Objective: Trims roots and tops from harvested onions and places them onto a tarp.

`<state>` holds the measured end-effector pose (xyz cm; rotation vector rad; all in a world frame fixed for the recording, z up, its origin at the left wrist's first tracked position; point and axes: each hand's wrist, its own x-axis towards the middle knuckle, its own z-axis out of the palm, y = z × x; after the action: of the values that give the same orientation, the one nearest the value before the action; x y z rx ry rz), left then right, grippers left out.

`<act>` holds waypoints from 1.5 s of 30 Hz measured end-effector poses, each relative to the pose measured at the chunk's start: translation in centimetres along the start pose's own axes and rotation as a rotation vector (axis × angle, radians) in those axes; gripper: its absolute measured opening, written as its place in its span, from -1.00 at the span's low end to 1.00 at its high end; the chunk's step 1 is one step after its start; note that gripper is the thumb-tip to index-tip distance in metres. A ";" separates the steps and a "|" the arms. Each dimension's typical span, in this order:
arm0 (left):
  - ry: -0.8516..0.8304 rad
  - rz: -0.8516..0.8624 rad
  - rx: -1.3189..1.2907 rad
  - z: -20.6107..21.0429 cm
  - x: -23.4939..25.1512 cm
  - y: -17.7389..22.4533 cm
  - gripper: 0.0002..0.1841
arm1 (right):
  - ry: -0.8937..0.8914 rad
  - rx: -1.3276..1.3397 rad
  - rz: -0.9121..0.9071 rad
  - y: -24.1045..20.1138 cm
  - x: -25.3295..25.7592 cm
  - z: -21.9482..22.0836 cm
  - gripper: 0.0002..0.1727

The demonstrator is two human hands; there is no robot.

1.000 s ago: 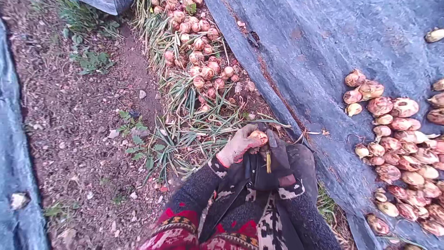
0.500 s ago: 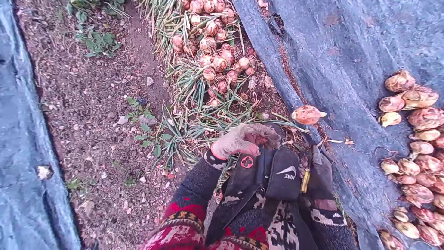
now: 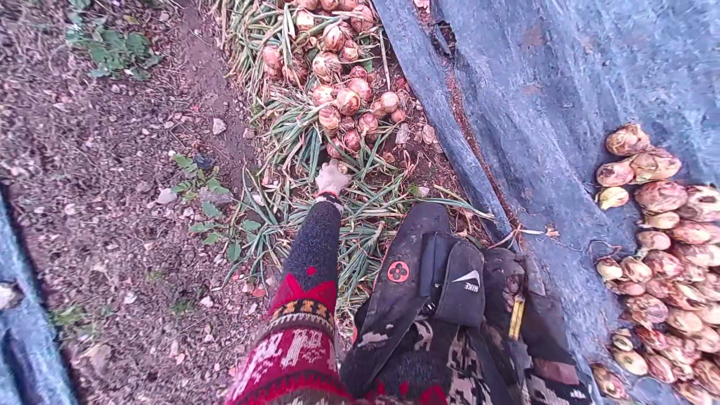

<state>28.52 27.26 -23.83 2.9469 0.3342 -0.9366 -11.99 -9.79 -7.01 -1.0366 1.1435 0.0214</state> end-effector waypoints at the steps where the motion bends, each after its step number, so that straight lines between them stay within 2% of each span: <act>1: 0.023 0.002 -0.019 0.3 -0.4 0.1 -0.13 | 0.048 -0.095 -0.034 -0.5 -0.3 0.6 -0.54; 2: 0.048 0.009 -0.042 0.5 -1.2 0.1 -0.14 | 0.071 -0.178 -0.073 -1.0 -0.5 1.3 -0.55; 4: 0.115 0.085 -0.076 0.6 -3.9 0.6 -0.15 | 0.062 -0.340 -0.156 -2.0 -0.7 2.3 -0.41; 7: 0.187 0.323 -0.239 -0.9 -11.0 2.2 -0.16 | 0.012 -0.609 -0.354 -2.6 -0.5 3.4 -0.36; 9: 0.158 0.512 -0.449 -2.6 -16.2 3.4 -0.16 | 0.016 -0.818 -0.455 -3.0 -0.7 4.6 -0.38; 11: 0.022 0.686 -0.650 -4.9 -21.5 4.8 -0.19 | -0.027 -0.866 -0.473 -4.4 -2.6 6.7 -0.33; 13: -0.186 0.802 -0.835 -6.8 -26.4 6.5 -0.25 | -0.092 -0.802 -0.493 -6.0 -4.8 8.4 -0.25; 15: -0.448 0.861 -0.950 -8.1 -30.7 8.0 -0.28 | -0.245 -0.503 -0.502 -5.8 -5.6 8.8 -0.24; 17: -0.613 0.915 -0.830 -8.8 -34.1 8.9 -0.32 | -0.280 -0.232 -0.511 -5.2 -6.6 9.2 -0.35; 18: -0.643 0.932 -0.743 -9.0 -35.4 9.2 -0.32 | -0.280 -0.129 -0.514 -5.1 -7.1 9.2 -0.40; 21: -0.535 0.997 -0.558 -8.5 -37.2 9.6 -0.29 | -0.273 0.029 -0.474 -4.8 -7.9 7.7 -0.55; 23: -0.351 1.154 -0.463 -7.0 -36.9 9.6 -0.27 | -0.306 0.017 -0.397 -5.0 -8.7 6.3 -0.58; 25: -0.191 1.258 -0.413 -5.5 -36.8 9.7 -0.24 | -0.317 0.001 -0.399 -4.7 -9.1 5.5 -0.58; 27: -0.139 1.178 -0.455 -4.4 -37.1 9.8 -0.19 | -0.335 0.093 -0.448 -4.4 -9.6 4.9 -0.58; 30: -0.152 0.717 -0.748 -3.1 -34.0 10.2 -0.23 | -0.382 0.295 -0.606 -4.8 -11.6 3.8 -0.63; 32: -0.239 0.492 -1.003 -3.3 -30.8 10.4 -0.33 | -0.264 0.156 -0.721 -5.8 -12.2 2.9 -0.64; 33: -0.292 0.459 -1.089 -4.0 -30.1 10.8 -0.39 | -0.141 -0.058 -0.716 -5.9 -11.5 2.6 -0.61; 34: -0.296 0.475 -1.100 -4.6 -30.5 11.3 -0.44 | -0.006 -0.391 -0.637 -5.7 -10.4 2.2 -0.55; 35: -0.243 0.529 -1.022 -5.0 -31.6 12.0 -0.47 | 0.025 -0.679 -0.512 -5.7 -9.3 1.9 -0.48; 36: -0.169 0.613 -0.883 -5.3 -33.0 12.8 -0.51 | 0.013 -0.831 -0.401 -6.0 -8.5 1.8 -0.44; 37: -0.089 0.728 -0.737 -5.3 -34.3 13.7 -0.57 | -0.020 -0.854 -0.312 -6.6 -7.9 1.7 -0.44; 38: -0.022 0.851 -0.582 -5.1 -35.8 14.5 -0.60 | -0.077 -0.743 -0.259 -6.7 -7.3 1.8 -0.46; 40: 0.083 1.094 -0.301 -3.9 -38.6 15.4 -0.62 | -0.236 -0.281 -0.093 -7.7 -7.4 2.9 -0.38; 41: 0.109 1.181 -0.214 -3.3 -39.8 15.6 -0.61 | -0.219 -0.098 0.022 -8.3 -7.6 3.3 -0.33; 43: 0.067 1.223 -0.177 -2.4 -41.0 16.2 -0.62 | -0.124 0.167 0.177 -7.8 -6.3 3.5 -0.28; 45: -0.042 1.207 -0.243 -1.9 -41.0 17.2 -0.69 | -0.170 0.375 0.167 -5.4 -4.3 1.9 -0.30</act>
<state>0.65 2.69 0.60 2.2006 -1.1047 -0.6484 -9.89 -9.52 -0.20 -0.5944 1.0278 0.0259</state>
